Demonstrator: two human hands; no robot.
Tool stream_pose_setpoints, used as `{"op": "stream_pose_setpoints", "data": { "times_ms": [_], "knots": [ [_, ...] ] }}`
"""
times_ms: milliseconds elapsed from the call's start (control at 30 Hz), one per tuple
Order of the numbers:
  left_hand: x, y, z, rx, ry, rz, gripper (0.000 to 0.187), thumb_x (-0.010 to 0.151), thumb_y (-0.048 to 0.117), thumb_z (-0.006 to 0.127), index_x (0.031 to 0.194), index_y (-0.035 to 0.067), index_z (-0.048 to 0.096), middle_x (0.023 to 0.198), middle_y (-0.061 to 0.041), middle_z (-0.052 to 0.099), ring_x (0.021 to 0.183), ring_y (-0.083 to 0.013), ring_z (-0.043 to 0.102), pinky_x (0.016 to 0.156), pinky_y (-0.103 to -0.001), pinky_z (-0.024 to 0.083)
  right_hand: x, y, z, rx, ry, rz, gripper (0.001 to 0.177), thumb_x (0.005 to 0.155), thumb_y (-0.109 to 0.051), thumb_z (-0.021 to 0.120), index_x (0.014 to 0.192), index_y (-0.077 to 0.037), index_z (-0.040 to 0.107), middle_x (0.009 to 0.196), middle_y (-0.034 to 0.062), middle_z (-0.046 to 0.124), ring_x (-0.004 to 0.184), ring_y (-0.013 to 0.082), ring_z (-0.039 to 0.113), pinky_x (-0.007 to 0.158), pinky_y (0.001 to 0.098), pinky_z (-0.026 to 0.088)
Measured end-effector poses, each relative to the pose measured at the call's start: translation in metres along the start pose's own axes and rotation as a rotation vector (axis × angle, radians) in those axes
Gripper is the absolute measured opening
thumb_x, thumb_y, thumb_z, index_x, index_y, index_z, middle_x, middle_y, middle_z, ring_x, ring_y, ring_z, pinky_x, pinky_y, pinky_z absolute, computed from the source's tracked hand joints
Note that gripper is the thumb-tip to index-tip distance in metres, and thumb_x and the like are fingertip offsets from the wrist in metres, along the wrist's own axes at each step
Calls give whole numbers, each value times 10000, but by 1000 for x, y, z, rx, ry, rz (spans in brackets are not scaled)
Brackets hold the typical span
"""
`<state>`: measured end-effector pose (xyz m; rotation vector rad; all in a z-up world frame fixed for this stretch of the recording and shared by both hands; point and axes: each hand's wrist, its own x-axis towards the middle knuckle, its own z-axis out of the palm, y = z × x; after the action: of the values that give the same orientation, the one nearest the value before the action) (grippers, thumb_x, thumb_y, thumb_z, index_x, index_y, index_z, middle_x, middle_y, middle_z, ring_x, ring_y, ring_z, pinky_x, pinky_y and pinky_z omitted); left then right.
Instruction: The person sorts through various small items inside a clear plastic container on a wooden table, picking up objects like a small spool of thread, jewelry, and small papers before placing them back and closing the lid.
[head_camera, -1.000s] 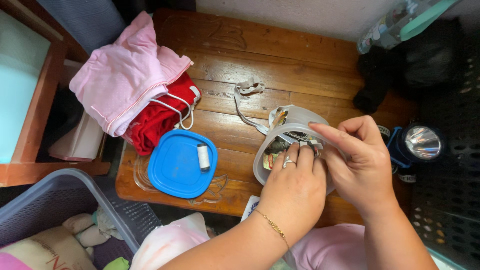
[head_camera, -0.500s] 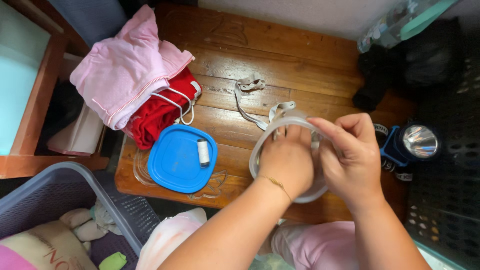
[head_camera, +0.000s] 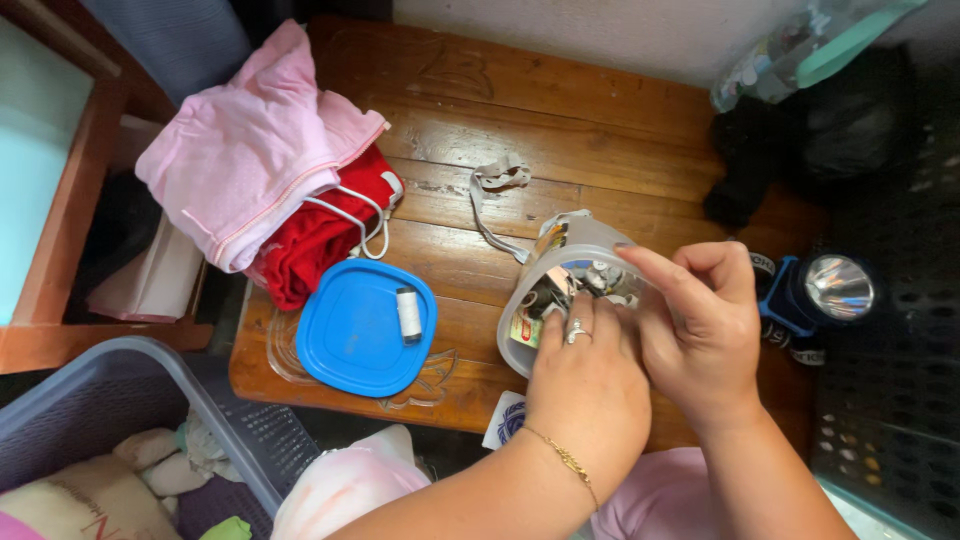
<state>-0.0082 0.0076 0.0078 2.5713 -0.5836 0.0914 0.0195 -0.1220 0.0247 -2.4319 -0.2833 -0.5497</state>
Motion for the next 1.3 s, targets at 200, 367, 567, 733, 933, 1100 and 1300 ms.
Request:
{"op": "stream_pose_setpoints", "data": {
  "times_ms": [200, 367, 567, 733, 933, 1100, 1300],
  "knots": [
    [1, 1, -10, 23, -124, 8, 396, 898, 211, 596, 1187, -20, 736, 1190, -175, 639, 1149, -337, 587, 1048, -495, 452, -4, 2, 2, -52, 34, -10, 454, 930, 123, 752, 1305, -129, 806, 1035, 68, 564, 933, 183, 552, 779, 265, 468],
    [0, 3, -15, 8, -127, -11, 337, 920, 215, 596, 1144, 1, 728, 1155, -156, 630, 1104, -315, 592, 935, -456, 480, -9, 8, 2, -50, 71, -7, 374, 997, 116, 769, 1294, -108, 807, 1063, 64, 569, 961, 170, 564, 821, 249, 480],
    [-2, 5, -16, 41, -51, -7, 370, 908, 222, 591, 1165, -7, 726, 1194, -162, 639, 1111, -308, 599, 963, -453, 484, -11, 14, 2, -59, 93, -9, 332, 1032, 115, 788, 1286, -97, 809, 1070, 57, 569, 933, 164, 536, 835, 250, 476],
    [-2, 5, -15, 16, -54, -7, 374, 918, 213, 585, 1176, -19, 723, 1206, -175, 646, 1118, -321, 604, 954, -461, 483, -9, 13, 3, -43, 89, 9, 301, 1051, 90, 797, 1290, -93, 804, 1090, 61, 562, 945, 154, 543, 833, 247, 474],
    [10, -20, -22, -202, 111, 108, 348, 918, 155, 593, 1205, -10, 702, 1284, -199, 650, 1279, -392, 594, 1120, -530, 467, 0, 33, 6, 161, 35, 390, 360, 1026, 32, 707, 1364, -77, 765, 1194, 50, 626, 977, 120, 602, 823, 246, 502],
    [31, -60, -22, -438, 440, 151, 303, 1011, 46, 596, 1309, 27, 652, 1437, -224, 624, 1387, -415, 558, 1248, -501, 432, 8, 67, 8, 784, 126, 819, 363, 1033, 9, 620, 1388, -28, 688, 1222, 52, 748, 1079, 129, 715, 922, 234, 595],
    [58, -115, 38, -1123, 110, -373, 452, 1117, 268, 559, 1500, 28, 560, 1494, -177, 652, 1386, -309, 615, 1170, -420, 484, 4, 89, -6, 1020, 110, 1166, 434, 1001, 27, 570, 1409, -63, 682, 1027, 33, 714, 748, 85, 575, 540, 232, 372]
  ]
}}
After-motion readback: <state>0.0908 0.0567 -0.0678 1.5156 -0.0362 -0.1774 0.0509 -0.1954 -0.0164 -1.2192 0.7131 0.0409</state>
